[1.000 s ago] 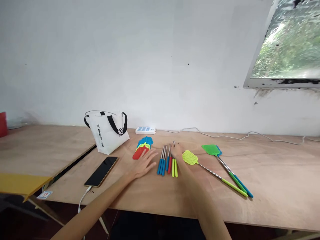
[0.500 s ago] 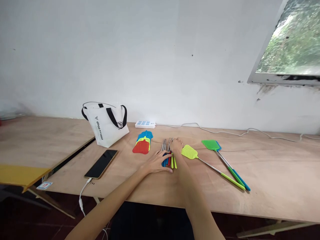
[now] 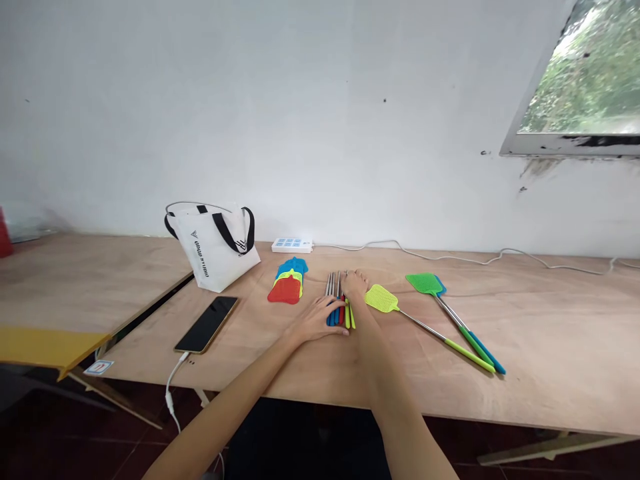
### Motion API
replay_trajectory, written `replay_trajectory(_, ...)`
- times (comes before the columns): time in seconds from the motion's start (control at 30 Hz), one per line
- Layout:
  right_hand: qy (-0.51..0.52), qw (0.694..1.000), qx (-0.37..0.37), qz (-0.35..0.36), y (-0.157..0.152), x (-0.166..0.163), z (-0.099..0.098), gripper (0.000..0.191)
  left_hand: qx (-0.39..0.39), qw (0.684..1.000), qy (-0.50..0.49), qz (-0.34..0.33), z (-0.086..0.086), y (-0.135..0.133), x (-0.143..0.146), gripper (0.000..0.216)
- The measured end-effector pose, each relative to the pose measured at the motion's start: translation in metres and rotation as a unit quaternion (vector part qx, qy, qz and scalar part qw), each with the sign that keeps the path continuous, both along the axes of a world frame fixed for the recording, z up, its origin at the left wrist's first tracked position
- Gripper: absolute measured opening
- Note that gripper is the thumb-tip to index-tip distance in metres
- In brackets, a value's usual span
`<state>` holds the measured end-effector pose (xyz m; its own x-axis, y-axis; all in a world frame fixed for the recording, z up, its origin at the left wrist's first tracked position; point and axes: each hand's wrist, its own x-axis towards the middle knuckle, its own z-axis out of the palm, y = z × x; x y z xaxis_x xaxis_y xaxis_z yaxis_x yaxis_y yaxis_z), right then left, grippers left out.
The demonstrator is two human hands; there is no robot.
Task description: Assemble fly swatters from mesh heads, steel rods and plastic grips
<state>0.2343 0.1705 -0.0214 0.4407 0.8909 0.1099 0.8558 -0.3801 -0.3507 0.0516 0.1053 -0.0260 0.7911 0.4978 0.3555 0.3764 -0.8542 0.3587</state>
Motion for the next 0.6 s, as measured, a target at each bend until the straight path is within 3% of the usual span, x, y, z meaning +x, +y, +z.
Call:
replay_trajectory(0.23,-0.01,1.0,-0.007,0.004,0.0,0.002,-0.001,0.045,0.021,1.0,-0.004,-0.006,0.0,0.0,0.0,0.059)
replay_trajectory(0.6,-0.066,0.998,0.006,0.008,-0.004,-0.011,-0.001,0.049,0.017,1.0,-0.011,0.007,0.002,-0.002,0.001,0.066)
